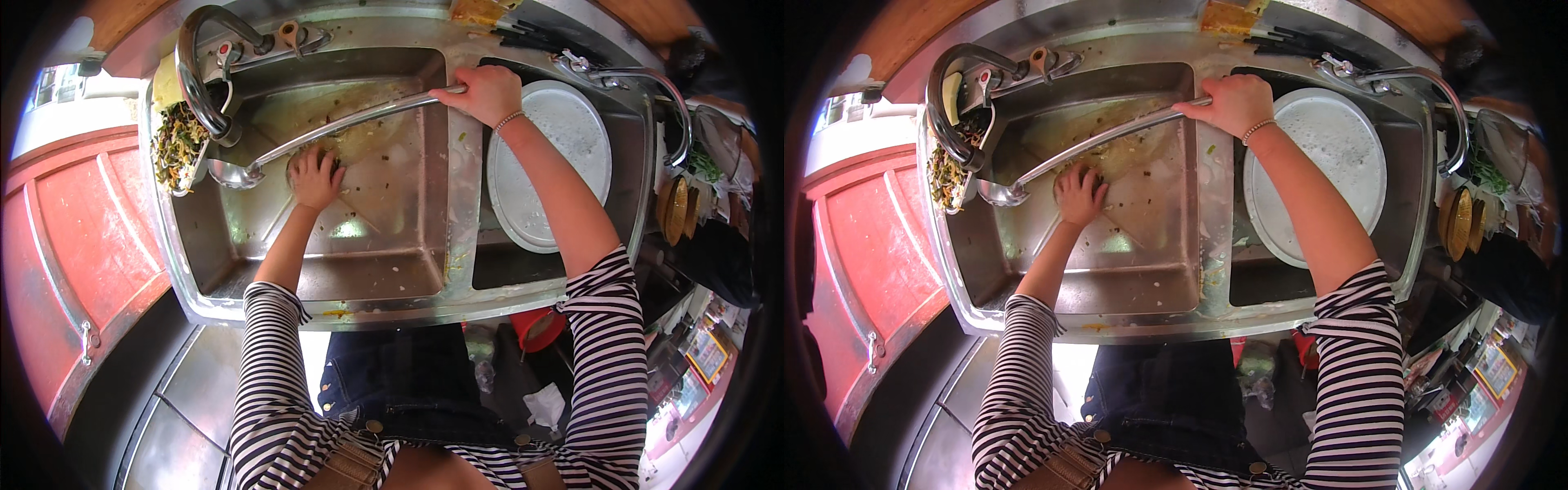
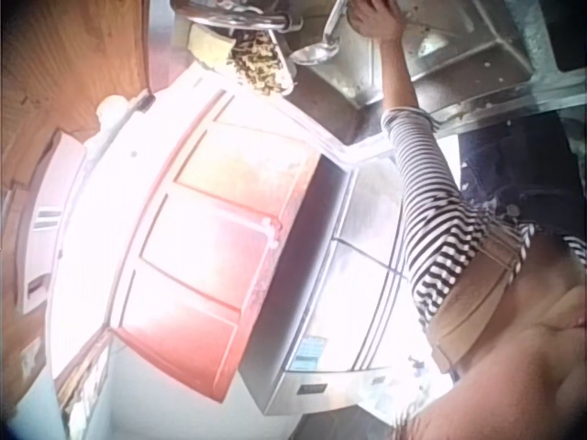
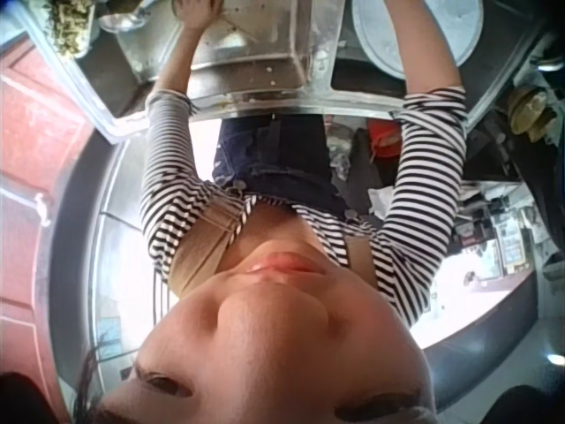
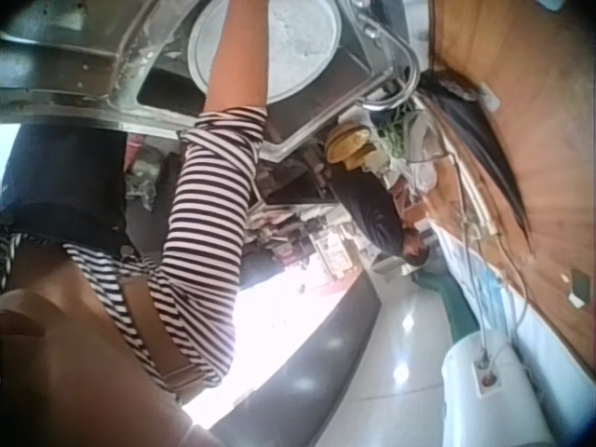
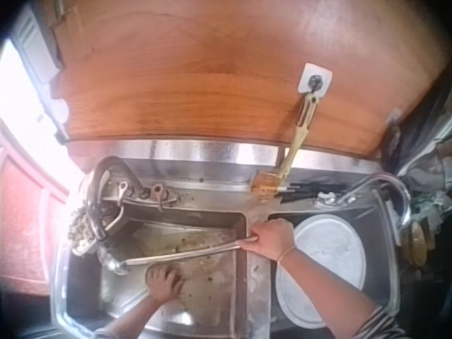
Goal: The person collects used bowls, a small metal bowl, chopsticks, and a spoon from a dining table, carries them to the kitchen sink, and washes each item with a sponge under running water. The person then rinses the sink basin and a large white basin before placing the cleaned items aside.
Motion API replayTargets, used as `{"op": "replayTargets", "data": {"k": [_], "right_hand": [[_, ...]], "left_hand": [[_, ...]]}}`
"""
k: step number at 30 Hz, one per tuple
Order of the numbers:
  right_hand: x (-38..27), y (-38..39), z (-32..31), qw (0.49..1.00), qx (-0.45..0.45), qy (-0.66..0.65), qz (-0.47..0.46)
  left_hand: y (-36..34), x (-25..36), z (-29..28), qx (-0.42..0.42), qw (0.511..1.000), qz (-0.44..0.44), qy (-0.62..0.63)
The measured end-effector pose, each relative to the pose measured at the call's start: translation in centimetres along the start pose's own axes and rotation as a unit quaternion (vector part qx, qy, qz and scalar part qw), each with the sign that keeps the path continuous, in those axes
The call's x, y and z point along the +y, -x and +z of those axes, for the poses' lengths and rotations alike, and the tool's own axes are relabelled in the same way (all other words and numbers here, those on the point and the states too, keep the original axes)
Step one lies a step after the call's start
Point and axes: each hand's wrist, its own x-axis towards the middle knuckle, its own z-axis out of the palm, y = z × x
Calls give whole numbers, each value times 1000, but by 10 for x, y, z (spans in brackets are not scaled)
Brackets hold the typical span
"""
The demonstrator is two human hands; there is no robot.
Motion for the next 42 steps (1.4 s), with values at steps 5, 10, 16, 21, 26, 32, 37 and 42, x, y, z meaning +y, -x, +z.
{"op": "replayTargets", "data": {"k": [5,10,16,21,26,32,37,42], "right_hand": [[-1,0,-1,1000,-8,-17,9],[-1,0,0,1000,7,-15,-2],[1,0,4,1000,18,2,-7],[-1,-1,2,1000,-1,11,-6],[-3,-1,0,1000,20,-6,-16],[-1,0,3,999,24,2,-25],[-1,-1,3,999,33,6,-30],[-2,-1,1,999,22,13,-29]], "left_hand": [[-60,-10,7,27,994,-62,91],[-137,16,36,-45,982,122,140],[-168,63,51,-71,937,273,208],[-147,68,55,-176,930,285,151],[-89,23,38,-143,896,376,187],[-29,-7,-2,-87,943,307,99],[-22,82,-2,-137,973,165,83],[-47,140,44,-111,985,115,65]]}}
